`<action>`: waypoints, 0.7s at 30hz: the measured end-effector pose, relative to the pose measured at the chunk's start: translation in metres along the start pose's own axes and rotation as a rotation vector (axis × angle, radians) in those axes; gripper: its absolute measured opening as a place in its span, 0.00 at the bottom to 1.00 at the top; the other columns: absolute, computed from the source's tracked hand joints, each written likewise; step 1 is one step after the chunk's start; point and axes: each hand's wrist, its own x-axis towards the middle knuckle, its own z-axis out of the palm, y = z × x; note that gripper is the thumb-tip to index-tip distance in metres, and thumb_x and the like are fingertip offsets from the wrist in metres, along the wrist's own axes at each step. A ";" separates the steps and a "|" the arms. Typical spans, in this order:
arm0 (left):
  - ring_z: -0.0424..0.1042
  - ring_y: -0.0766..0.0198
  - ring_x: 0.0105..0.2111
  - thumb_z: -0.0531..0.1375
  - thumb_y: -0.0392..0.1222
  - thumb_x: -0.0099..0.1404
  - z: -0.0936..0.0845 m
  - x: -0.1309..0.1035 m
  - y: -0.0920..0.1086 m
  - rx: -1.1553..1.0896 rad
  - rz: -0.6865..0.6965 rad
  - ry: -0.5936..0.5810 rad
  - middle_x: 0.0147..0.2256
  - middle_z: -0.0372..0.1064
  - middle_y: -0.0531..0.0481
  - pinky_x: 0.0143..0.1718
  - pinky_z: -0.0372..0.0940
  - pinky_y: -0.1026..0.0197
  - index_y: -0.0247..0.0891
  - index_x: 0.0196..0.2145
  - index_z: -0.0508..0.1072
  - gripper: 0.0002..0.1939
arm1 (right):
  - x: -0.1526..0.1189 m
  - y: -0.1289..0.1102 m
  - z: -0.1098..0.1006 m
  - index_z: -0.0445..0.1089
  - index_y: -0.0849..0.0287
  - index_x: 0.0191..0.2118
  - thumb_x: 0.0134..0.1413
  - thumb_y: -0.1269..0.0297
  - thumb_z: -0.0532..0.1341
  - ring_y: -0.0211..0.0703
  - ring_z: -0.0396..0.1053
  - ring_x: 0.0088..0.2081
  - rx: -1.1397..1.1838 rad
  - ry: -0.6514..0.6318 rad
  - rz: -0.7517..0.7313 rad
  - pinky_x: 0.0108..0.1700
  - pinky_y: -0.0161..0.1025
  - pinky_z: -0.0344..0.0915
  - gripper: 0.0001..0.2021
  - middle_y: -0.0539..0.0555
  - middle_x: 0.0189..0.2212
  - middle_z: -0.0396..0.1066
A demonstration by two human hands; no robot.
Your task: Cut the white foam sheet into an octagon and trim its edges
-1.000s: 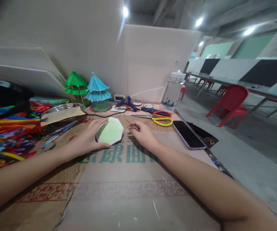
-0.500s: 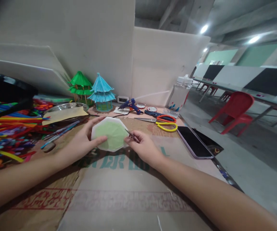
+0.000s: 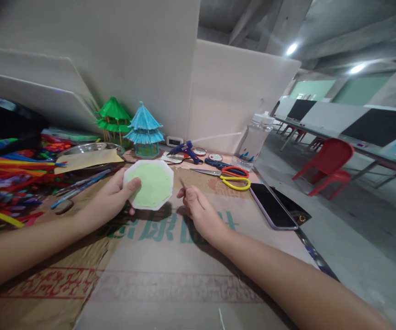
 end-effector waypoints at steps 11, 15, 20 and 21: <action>0.73 0.62 0.27 0.63 0.57 0.62 -0.001 0.001 -0.007 0.166 -0.058 -0.259 0.36 0.73 0.49 0.21 0.70 0.64 0.37 0.44 0.73 0.22 | 0.005 -0.001 -0.002 0.62 0.57 0.32 0.51 0.45 0.65 0.30 0.45 0.20 -0.052 0.044 0.056 0.20 0.31 0.45 0.20 0.42 0.22 0.51; 0.69 0.65 0.24 0.61 0.57 0.64 -0.003 0.006 -0.010 0.136 -0.052 -0.280 0.29 0.73 0.50 0.23 0.67 0.65 0.35 0.38 0.75 0.20 | 0.006 0.000 -0.001 0.62 0.57 0.33 0.50 0.43 0.66 0.30 0.44 0.21 -0.003 0.065 0.058 0.20 0.31 0.46 0.22 0.42 0.23 0.50; 0.69 0.64 0.25 0.59 0.56 0.65 -0.001 0.006 -0.007 -0.025 -0.001 -0.066 0.33 0.71 0.50 0.20 0.68 0.65 0.35 0.47 0.70 0.22 | 0.006 0.000 0.000 0.65 0.58 0.37 0.56 0.37 0.57 0.31 0.43 0.20 0.131 0.056 0.071 0.20 0.31 0.47 0.24 0.43 0.21 0.49; 0.69 0.64 0.26 0.59 0.56 0.65 -0.001 0.005 -0.007 -0.056 -0.009 -0.043 0.33 0.71 0.49 0.20 0.69 0.65 0.35 0.48 0.69 0.22 | 0.006 0.000 0.001 0.65 0.58 0.37 0.56 0.37 0.56 0.31 0.43 0.20 0.130 0.046 0.083 0.20 0.31 0.46 0.25 0.42 0.21 0.49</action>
